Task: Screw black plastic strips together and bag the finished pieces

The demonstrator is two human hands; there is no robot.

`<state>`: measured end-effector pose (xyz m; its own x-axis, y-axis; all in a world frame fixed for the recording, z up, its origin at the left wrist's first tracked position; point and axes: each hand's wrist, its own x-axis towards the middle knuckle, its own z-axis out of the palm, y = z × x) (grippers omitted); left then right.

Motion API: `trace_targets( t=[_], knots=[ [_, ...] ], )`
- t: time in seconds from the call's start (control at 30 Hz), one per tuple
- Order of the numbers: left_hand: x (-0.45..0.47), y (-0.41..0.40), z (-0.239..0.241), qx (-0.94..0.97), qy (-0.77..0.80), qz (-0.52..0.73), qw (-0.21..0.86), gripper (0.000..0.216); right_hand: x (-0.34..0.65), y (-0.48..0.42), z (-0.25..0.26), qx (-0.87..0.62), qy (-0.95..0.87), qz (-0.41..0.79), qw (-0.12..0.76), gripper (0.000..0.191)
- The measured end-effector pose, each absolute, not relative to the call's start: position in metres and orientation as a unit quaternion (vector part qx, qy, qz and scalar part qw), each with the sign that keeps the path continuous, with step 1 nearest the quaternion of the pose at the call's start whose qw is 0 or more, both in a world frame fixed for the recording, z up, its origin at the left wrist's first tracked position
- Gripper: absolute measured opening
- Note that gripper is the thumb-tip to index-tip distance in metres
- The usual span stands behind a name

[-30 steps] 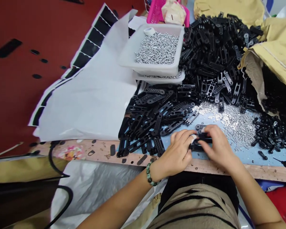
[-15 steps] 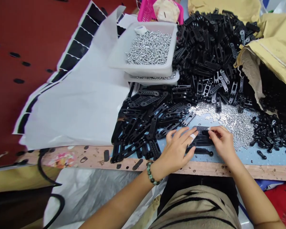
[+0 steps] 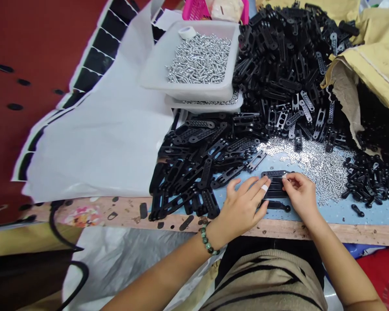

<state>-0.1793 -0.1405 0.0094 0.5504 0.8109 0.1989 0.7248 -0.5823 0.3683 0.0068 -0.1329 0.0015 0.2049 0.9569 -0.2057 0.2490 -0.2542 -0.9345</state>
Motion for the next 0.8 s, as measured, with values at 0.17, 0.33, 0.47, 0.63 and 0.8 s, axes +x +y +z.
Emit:
trace_targets(
  t=[0.17,0.33,0.47,0.63,0.8],
  knots=[
    [-0.1780,-0.1433,0.0083,0.872,0.438,0.188,0.110,0.037,0.0054,-0.1327,0.0048,-0.680,-0.444,0.436,0.387,0.024],
    [-0.1762,-0.1423,0.0101,0.872,0.441,0.176,0.116,0.037,0.0075,-0.1315,0.0054,-0.674,-0.445,0.452,0.380,0.026],
    [-0.1724,-0.1417,0.0112,0.873,0.451,0.148,0.114,0.039,0.0101,-0.1319,0.0026,-0.666,-0.459,0.455,0.372,0.026],
    [-0.1704,-0.1429,0.0077,0.873,0.455,0.142,0.097,0.042,0.0115,-0.1319,0.0008,-0.684,-0.533,0.375,0.328,0.021],
    [-0.1712,-0.1430,0.0056,0.876,0.448,0.144,0.110,0.043,0.0110,-0.1281,0.0052,-0.690,-0.598,0.301,0.275,0.014]
  ],
)
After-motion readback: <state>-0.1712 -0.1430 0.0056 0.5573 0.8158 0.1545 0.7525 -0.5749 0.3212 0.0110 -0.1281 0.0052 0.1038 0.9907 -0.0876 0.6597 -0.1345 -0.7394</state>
